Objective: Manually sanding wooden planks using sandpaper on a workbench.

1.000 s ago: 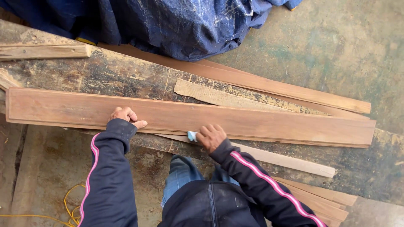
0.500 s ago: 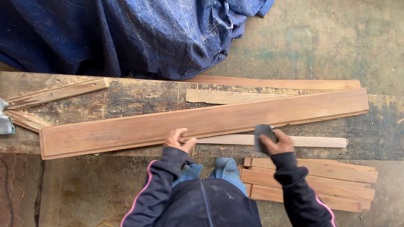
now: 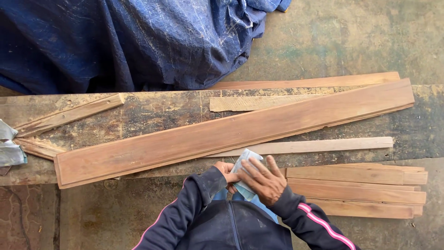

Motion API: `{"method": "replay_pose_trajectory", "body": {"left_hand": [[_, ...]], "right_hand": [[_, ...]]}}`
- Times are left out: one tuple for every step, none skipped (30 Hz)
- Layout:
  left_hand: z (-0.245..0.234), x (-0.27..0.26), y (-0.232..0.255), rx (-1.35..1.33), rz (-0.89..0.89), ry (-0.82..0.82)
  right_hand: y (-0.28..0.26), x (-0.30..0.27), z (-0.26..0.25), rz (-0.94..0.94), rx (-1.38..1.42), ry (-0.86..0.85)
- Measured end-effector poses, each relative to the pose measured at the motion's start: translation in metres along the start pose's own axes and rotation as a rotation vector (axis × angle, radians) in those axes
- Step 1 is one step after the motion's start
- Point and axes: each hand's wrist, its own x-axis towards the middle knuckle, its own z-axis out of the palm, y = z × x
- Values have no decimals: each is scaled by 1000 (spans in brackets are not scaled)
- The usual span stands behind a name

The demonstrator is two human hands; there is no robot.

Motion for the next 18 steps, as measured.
{"method": "replay_pose_trajectory", "body": {"left_hand": [[4, -4, 12, 29, -2, -93], [8, -7, 23, 57, -7, -189], [-2, -19, 42, 60, -10, -194], [-12, -31, 61, 287, 16, -18], [-22, -42, 79, 513, 43, 159], [-43, -53, 82, 515, 39, 156], [-64, -63, 86, 947, 103, 476], [-85, -72, 91, 1374, 179, 801], [-106, -75, 77, 1377, 180, 800], [-126, -78, 62, 1406, 271, 858], [-147, -80, 48, 1432, 364, 916], [-151, -79, 43, 1433, 365, 906], [-156, -77, 38, 1471, 365, 919], [-159, -76, 30, 1504, 365, 931], [-159, -72, 30, 1502, 368, 919], [-159, -72, 28, 1512, 315, 926], [-158, -73, 26, 1521, 263, 932], [-159, -74, 27, 1530, 271, 927]], "right_hand": [[-2, 0, 7, -100, 73, -53], [-4, -1, 13, -199, 146, -109], [14, -5, 31, -192, 145, -108], [33, -9, 49, -138, 165, -5], [51, -14, 67, -85, 186, 98], [84, -21, 78, -80, 187, 98], [116, -29, 89, 83, 54, 96], [150, -35, 101, 244, -80, 95], [158, -35, 112, 247, -81, 97], [163, -37, 124, 392, -100, 106], [170, -40, 135, 537, -120, 115], [134, -32, 150, 545, -124, 111], [99, -23, 165, 494, -12, 190], [64, -16, 179, 441, 96, 265], [34, -2, 176, 447, 90, 260], [2, 11, 173, 429, 118, 246], [-30, 24, 170, 410, 146, 231], [-23, 23, 165, 418, 142, 239]]}}
